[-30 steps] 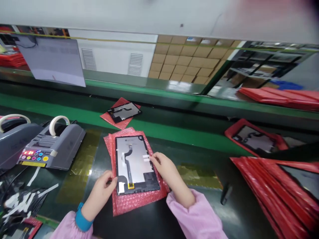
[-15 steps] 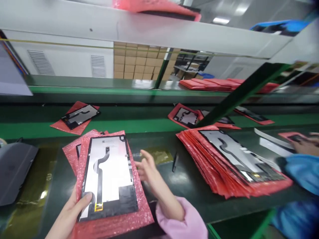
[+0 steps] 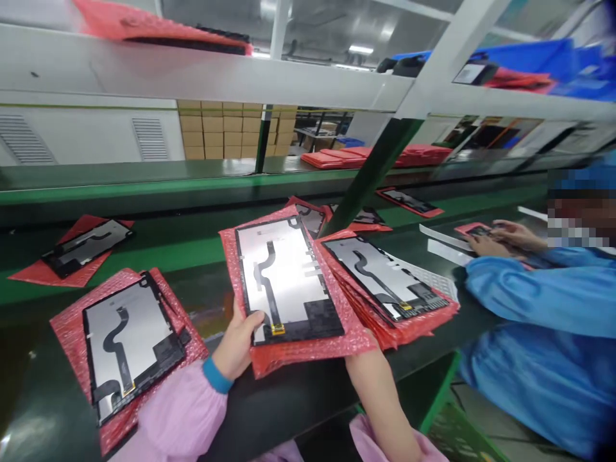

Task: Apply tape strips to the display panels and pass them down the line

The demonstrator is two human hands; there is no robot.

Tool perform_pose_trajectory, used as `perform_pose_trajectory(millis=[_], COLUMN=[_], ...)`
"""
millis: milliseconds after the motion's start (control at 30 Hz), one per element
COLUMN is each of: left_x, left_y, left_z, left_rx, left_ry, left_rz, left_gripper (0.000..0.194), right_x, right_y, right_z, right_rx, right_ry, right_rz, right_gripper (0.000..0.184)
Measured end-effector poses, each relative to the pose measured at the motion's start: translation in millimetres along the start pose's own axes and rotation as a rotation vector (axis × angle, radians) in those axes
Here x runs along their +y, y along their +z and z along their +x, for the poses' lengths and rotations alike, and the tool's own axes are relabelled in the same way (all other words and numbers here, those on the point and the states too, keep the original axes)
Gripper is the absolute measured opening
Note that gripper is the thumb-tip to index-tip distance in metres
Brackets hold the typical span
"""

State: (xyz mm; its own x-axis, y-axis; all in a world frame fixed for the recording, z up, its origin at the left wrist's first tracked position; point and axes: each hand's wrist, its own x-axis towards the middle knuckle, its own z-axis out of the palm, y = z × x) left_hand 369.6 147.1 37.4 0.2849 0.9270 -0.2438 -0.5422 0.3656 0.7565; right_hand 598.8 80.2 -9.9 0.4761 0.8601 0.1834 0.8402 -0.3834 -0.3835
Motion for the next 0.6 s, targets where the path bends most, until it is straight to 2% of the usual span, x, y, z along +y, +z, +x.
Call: perform_pose_trajectory(millis=[133,200,267,333,400,533,600], left_x=[-46,-61,-68,-65,-54,-21,-8], left_y=[18.3,19.9,20.2,20.0,19.1,17.6,20.6], left_z=[29,34,37,40,43,35,26], left_rx=[0.041,0.05,0.042,0.019,-0.008,-0.038,-0.057], left_ry=[-0.049,-0.067,-0.068,-0.064,-0.067,-0.045,-0.013], left_rz=[0.115,0.195,0.304,0.443,0.605,0.912,1.003], left_gripper=[0.073,0.07,0.064,0.056,0.045,0.02,0.02], right_x=[32,38,43,49,58,82,92], right_y=[-23,-31,-41,-53,-67,-90,-95], right_z=[-27,-37,-40,-34,-20,18,32], right_rx=[0.149,0.28,0.386,0.444,0.44,0.335,0.257], right_ry=[0.095,0.097,0.085,-0.012,-0.192,-0.451,-0.521], right_rz=[0.22,0.299,0.288,0.238,0.167,-0.021,-0.072], right_gripper=[0.031,0.034,0.037,0.036,0.031,0.03,0.031])
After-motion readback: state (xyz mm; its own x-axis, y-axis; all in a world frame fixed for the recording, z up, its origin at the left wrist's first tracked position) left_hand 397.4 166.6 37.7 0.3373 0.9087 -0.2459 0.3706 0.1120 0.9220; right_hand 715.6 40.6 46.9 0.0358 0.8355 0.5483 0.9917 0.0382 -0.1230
